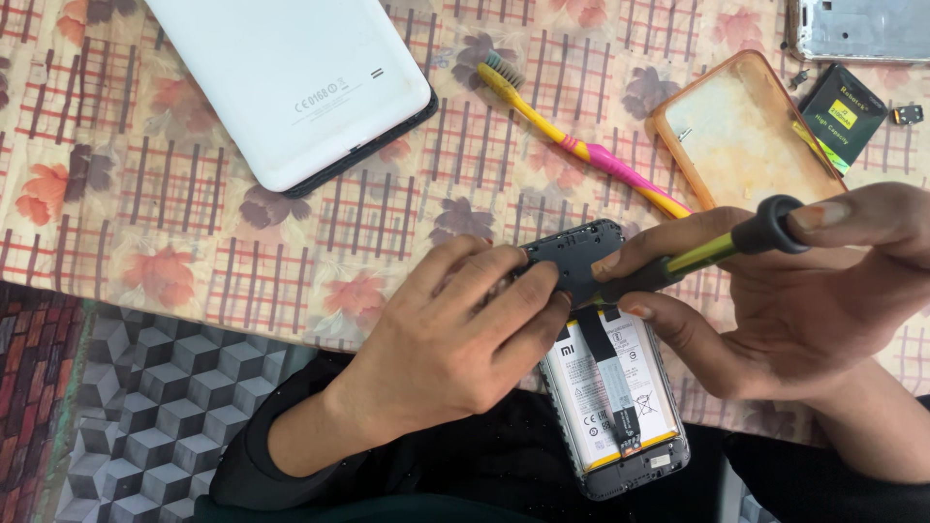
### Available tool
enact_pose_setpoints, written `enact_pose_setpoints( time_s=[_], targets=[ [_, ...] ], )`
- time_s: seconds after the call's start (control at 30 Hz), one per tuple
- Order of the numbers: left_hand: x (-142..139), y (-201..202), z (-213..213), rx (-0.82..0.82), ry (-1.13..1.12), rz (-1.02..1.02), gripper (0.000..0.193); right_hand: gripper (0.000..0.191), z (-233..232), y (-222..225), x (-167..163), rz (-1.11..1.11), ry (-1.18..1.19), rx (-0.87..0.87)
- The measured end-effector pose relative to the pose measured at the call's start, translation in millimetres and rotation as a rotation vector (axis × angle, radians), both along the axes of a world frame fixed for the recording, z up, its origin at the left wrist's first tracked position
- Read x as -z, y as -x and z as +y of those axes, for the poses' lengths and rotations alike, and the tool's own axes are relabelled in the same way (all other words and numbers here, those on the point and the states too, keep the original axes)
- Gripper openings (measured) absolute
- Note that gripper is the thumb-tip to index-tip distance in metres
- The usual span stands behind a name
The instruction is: The person uses a screwdriver to remove screws from a smartphone's internal metal plate, then lifts the plate and battery to expose the motherboard. The person continues to unscrew and remove additional internal components, placing them on the table.
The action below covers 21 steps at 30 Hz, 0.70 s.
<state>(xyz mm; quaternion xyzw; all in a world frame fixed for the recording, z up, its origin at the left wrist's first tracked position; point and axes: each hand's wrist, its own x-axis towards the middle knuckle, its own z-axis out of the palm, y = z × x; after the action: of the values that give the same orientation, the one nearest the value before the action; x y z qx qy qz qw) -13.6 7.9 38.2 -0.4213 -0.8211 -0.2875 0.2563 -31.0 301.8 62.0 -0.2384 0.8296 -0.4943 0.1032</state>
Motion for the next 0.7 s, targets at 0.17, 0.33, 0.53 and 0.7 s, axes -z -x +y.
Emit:
enact_pose_setpoints(
  time_s=[0.17,0.33,0.53,0.7],
  targets=[
    [2,-1,3,0.004,0.021,0.056,0.012,0.038,3,-1,1,0.082,-0.028,-0.005],
    [2,-2,1,-0.013,0.012,0.038,0.012,0.038,-10,-3,-10,0.174,-0.023,0.005],
    [3,-2,1,-0.019,0.011,0.035,0.014,0.038,-22,0,-18,0.141,0.032,-0.040],
    [6,-3,3,-0.029,0.026,0.074,0.012,0.039,-26,2,-24,0.187,0.029,-0.021]
  ],
)
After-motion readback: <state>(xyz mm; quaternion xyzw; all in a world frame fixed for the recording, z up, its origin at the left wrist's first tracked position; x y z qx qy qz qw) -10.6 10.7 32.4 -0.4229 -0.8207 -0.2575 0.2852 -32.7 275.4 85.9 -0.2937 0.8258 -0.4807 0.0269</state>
